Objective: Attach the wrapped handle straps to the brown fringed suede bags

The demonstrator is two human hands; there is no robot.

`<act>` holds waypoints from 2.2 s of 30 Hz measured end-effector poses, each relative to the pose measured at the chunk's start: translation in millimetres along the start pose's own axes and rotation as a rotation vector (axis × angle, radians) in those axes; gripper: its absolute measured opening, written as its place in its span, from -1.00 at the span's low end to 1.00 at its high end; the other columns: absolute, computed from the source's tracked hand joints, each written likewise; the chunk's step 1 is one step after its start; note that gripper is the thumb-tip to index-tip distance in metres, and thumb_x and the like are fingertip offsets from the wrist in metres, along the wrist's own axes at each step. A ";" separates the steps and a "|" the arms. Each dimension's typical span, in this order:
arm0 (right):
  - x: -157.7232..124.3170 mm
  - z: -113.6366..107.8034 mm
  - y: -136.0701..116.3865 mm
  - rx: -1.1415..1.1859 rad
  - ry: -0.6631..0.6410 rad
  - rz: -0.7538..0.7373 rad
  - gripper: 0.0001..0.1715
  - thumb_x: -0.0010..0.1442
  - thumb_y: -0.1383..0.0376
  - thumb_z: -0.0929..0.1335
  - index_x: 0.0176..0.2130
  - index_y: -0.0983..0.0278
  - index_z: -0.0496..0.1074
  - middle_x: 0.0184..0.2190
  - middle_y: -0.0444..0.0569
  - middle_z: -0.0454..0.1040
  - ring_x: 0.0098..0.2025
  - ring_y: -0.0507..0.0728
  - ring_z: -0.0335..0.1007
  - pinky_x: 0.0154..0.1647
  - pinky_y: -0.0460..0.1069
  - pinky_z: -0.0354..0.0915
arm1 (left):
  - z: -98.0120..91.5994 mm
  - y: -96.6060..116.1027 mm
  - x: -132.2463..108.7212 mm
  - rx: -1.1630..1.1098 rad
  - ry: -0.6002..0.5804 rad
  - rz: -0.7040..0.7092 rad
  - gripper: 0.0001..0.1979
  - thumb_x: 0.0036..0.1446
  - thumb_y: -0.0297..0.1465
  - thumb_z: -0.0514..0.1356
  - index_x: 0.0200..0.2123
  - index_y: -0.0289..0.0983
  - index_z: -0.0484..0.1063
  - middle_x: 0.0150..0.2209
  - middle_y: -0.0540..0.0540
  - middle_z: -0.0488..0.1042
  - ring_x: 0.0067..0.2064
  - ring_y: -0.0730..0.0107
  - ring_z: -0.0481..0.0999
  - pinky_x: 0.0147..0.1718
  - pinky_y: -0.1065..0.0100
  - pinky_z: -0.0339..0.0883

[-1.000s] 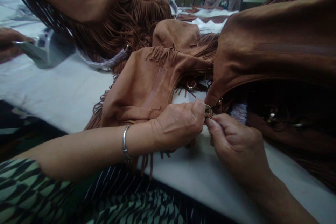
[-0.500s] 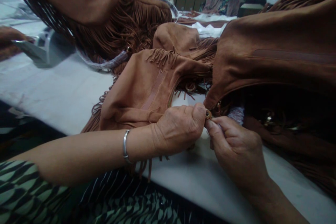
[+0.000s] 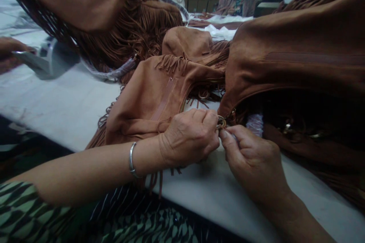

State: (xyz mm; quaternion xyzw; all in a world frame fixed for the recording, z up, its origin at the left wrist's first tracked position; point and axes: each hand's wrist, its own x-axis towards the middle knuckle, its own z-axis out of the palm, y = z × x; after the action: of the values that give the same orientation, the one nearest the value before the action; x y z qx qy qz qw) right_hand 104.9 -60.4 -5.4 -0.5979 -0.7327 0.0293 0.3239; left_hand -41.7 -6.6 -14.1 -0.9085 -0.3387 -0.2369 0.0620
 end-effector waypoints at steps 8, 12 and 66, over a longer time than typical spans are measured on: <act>-5.9 -3.2 -1.4 -0.091 -0.005 -0.085 -0.67 0.28 0.30 0.17 -0.42 0.32 0.39 -0.65 -0.10 0.39 -0.64 0.07 0.36 -0.59 -0.05 0.10 | -0.9 -2.8 1.2 -0.017 0.200 0.078 -0.81 0.14 -0.37 0.00 -0.44 -0.31 0.32 -0.49 -0.08 0.39 -0.40 0.31 0.39 -0.40 0.29 0.33; -4.9 -8.6 -2.8 0.013 -0.078 -0.058 -0.66 0.30 0.31 0.16 -0.42 0.32 0.38 -0.62 -0.11 0.38 -0.63 0.03 0.35 -0.59 -0.07 0.12 | -2.3 -1.6 0.2 -0.043 0.221 0.062 -0.85 0.10 -0.41 0.02 -0.41 -0.34 0.35 -0.49 -0.08 0.38 -0.41 0.30 0.39 -0.41 0.28 0.33; 61.4 -48.5 9.5 -0.037 -0.915 -0.062 -0.74 0.10 0.15 0.31 -0.40 0.28 0.47 -0.62 -0.13 0.38 -0.58 0.03 0.24 -0.57 -0.09 0.07 | -0.8 1.7 -4.6 -0.007 -0.164 0.086 -0.63 0.30 -0.23 -0.09 -0.32 -0.39 0.34 -0.40 -0.17 0.37 -0.38 0.21 0.46 -0.54 0.33 0.25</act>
State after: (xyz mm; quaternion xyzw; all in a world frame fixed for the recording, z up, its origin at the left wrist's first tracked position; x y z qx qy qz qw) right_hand 133.2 -19.4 55.8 -0.5068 -0.8184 0.2673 -0.0432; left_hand -44.0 -10.8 -15.5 -0.9387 -0.3025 -0.1601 0.0412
